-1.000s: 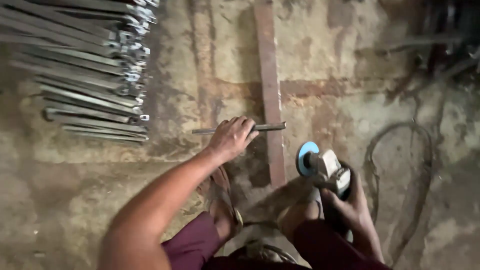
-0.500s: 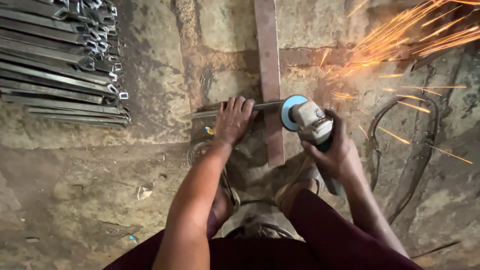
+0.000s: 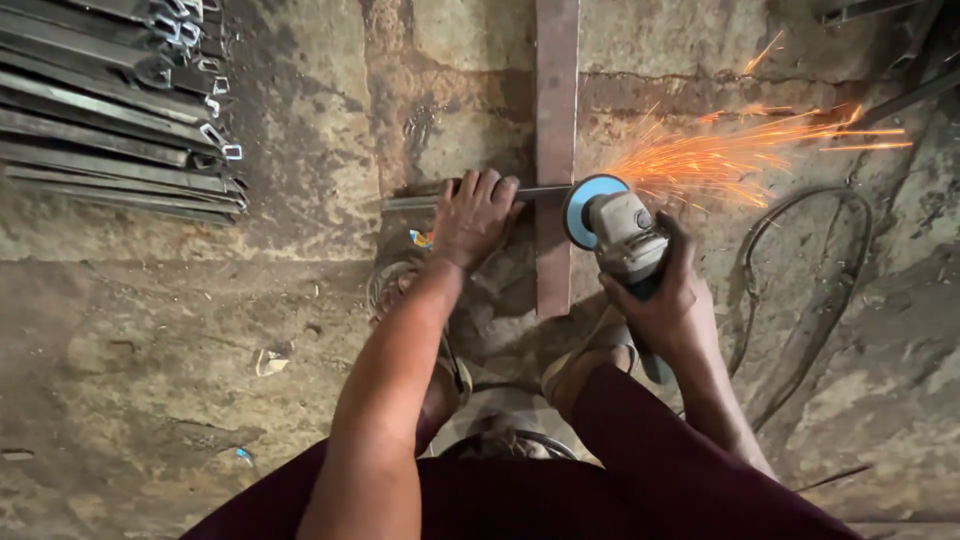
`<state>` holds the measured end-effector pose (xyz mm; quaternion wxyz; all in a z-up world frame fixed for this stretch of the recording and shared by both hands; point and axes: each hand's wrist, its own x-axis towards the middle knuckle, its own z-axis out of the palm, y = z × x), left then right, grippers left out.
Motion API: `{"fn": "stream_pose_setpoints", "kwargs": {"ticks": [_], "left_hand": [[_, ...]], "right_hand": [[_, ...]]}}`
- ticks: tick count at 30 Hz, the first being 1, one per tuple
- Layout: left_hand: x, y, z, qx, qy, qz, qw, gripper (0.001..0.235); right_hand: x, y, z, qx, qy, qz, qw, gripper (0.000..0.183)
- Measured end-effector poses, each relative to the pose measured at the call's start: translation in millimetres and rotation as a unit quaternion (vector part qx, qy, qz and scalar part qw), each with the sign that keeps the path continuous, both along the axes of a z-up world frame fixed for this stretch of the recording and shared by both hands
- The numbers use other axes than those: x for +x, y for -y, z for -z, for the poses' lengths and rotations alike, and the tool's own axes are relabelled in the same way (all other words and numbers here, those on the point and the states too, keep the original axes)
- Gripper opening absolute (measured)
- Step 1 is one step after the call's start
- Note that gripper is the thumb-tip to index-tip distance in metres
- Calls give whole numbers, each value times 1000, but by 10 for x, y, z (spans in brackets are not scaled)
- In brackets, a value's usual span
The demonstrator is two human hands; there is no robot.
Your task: Grinding the edges of rectangular metal tubes using a handheld angle grinder on a workshop floor.
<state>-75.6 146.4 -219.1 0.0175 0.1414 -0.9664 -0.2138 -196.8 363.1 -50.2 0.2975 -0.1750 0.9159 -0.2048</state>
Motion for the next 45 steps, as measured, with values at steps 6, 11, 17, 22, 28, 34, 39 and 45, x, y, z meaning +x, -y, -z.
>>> {"fn": "stream_pose_setpoints", "kwargs": {"ticks": [6,11,17,22,28,34,39,45], "left_hand": [[-26,20,24,-7,-13,-11,1000,35],[-24,1,62,-15,-14,-8,1000,34],[-17,9,-34,-9,-5,-2,1000,33],[-35,14,5,-13,-4,-5,1000,35],[4,-13,-21,-35,-12,0,999,35],[22,-28,158,-55,17,4,998,32],[-60,22,-62,-27,15,-4,1000,35],[16,-97,-195,-9,0,-44,999,31]], "right_hand": [[54,-105,-30,65,60,31,996,100],[82,-228,74,-1,23,14,1000,99],[15,-16,80,-28,4,13,1000,98],[129,-242,139,-22,49,28,998,100],[136,-511,364,-117,113,79,983,92],[-74,-464,511,-226,183,118,949,80],[-17,-441,282,-178,206,114,955,80],[112,-519,90,-103,163,74,979,86]]}}
